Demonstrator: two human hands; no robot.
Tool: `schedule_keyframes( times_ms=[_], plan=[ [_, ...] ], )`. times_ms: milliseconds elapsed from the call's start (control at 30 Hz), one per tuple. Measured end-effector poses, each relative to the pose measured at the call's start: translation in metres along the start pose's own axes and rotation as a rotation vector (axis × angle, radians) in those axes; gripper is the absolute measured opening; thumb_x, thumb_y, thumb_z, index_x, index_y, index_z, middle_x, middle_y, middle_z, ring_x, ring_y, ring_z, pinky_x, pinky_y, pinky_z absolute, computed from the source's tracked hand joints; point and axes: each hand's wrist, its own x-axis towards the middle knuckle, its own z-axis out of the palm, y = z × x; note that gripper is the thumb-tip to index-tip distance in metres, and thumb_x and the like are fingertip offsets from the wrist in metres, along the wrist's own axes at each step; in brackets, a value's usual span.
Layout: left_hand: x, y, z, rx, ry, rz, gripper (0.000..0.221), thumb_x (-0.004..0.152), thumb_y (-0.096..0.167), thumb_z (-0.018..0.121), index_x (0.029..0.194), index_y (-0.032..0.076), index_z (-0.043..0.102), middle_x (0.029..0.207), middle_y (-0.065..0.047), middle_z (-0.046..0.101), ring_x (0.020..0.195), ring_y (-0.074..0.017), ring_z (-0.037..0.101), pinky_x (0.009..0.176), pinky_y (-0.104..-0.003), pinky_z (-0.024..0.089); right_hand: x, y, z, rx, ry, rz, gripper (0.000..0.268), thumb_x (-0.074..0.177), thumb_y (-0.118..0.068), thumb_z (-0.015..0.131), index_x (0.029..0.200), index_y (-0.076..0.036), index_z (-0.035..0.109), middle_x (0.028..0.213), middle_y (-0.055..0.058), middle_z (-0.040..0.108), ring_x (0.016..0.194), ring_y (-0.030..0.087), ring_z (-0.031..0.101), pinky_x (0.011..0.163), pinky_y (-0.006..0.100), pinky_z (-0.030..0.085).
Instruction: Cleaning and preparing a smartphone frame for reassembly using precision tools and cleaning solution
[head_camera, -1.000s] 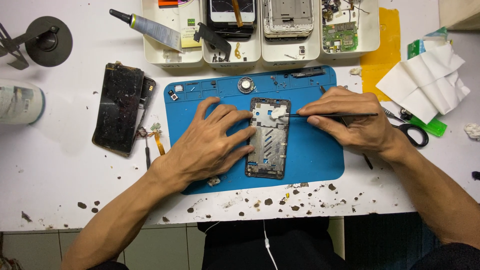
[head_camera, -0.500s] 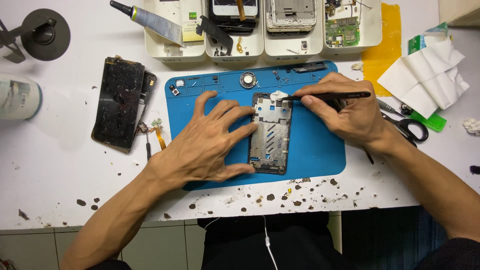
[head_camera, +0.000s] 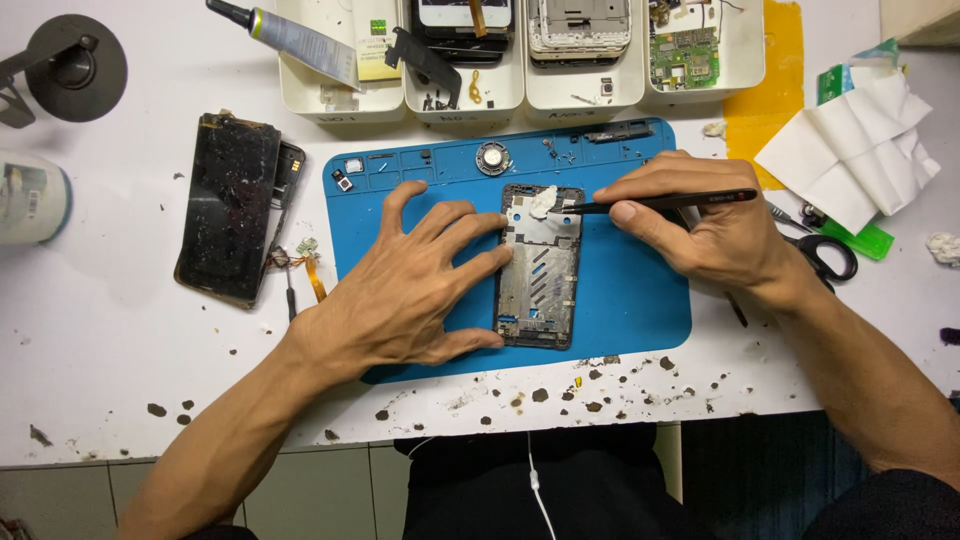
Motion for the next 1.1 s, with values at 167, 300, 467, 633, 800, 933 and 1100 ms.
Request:
schedule_keyframes(
  times_ms=[167,300,467,633,800,933,1100],
  plan=[
    [0.000,0.000,0.002,0.025,-0.012,0.002,0.082,0.081,0.076,0.072,0.130,0.011,0.060,0.139,-0.015,0.059,0.124,-0.0351,0.055,0.109,-0.065,0.028,-0.004,0.004,-0.001,0.028,0.016,-0.001,0.013,0.098,-0.005,0.069,0.108,0.002,0.075,0.105,0.018,0.076,0.091,0.026,0.073,0.079,0.032,0.057],
    [0.000,0.000,0.004,0.056,0.003,0.014,0.082,0.083,0.078,0.068,0.129,0.011,0.061,0.137,-0.015,0.061,0.123,-0.0351,0.056,0.108,-0.065,0.029,0.000,0.004,0.002,0.015,-0.024,-0.099,0.016,0.097,0.001,0.069,0.111,0.006,0.073,0.108,0.022,0.075,0.095,0.030,0.073,0.087,0.035,0.061],
    [0.000,-0.003,-0.002,0.037,0.037,0.007,0.070,0.092,0.071,0.058,0.127,0.011,0.064,0.135,-0.015,0.063,0.123,-0.0339,0.058,0.108,-0.064,0.028,-0.002,0.006,0.007,-0.022,-0.046,-0.104,0.016,0.097,0.001,0.070,0.112,0.006,0.074,0.110,0.020,0.076,0.097,0.030,0.074,0.088,0.039,0.057],
    [0.001,-0.006,-0.012,0.078,0.242,0.016,0.015,0.098,0.012,0.076,0.095,0.009,0.063,0.120,-0.011,0.071,0.109,-0.0298,0.063,0.104,-0.056,0.036,-0.006,0.010,0.012,-0.041,-0.007,-0.138,0.016,0.097,0.004,0.071,0.112,0.008,0.074,0.108,0.020,0.076,0.090,0.029,0.071,0.080,0.036,0.057],
    [0.001,-0.005,-0.005,0.065,0.196,0.014,0.013,0.096,0.003,0.068,0.106,0.009,0.063,0.123,-0.011,0.068,0.110,-0.0300,0.061,0.102,-0.057,0.038,-0.008,0.010,0.012,-0.077,0.075,-0.085,0.019,0.097,0.005,0.073,0.116,0.009,0.073,0.107,0.024,0.076,0.085,0.029,0.068,0.073,0.031,0.058],
    [0.001,-0.001,-0.001,0.008,0.073,0.027,0.041,0.099,0.045,0.067,0.123,0.013,0.062,0.134,-0.014,0.063,0.118,-0.0321,0.058,0.104,-0.058,0.037,-0.007,0.011,0.016,-0.092,0.065,-0.106,0.018,0.096,0.004,0.075,0.114,0.008,0.074,0.106,0.022,0.076,0.085,0.029,0.069,0.075,0.033,0.058],
    [0.001,0.002,0.002,0.040,0.031,0.005,0.047,0.090,0.054,0.073,0.117,0.015,0.065,0.137,-0.014,0.061,0.122,-0.0338,0.056,0.102,-0.063,0.035,-0.006,0.009,0.012,-0.156,0.042,-0.192,0.016,0.095,0.007,0.075,0.111,0.009,0.075,0.106,0.022,0.077,0.085,0.028,0.069,0.075,0.034,0.054]
  ],
)
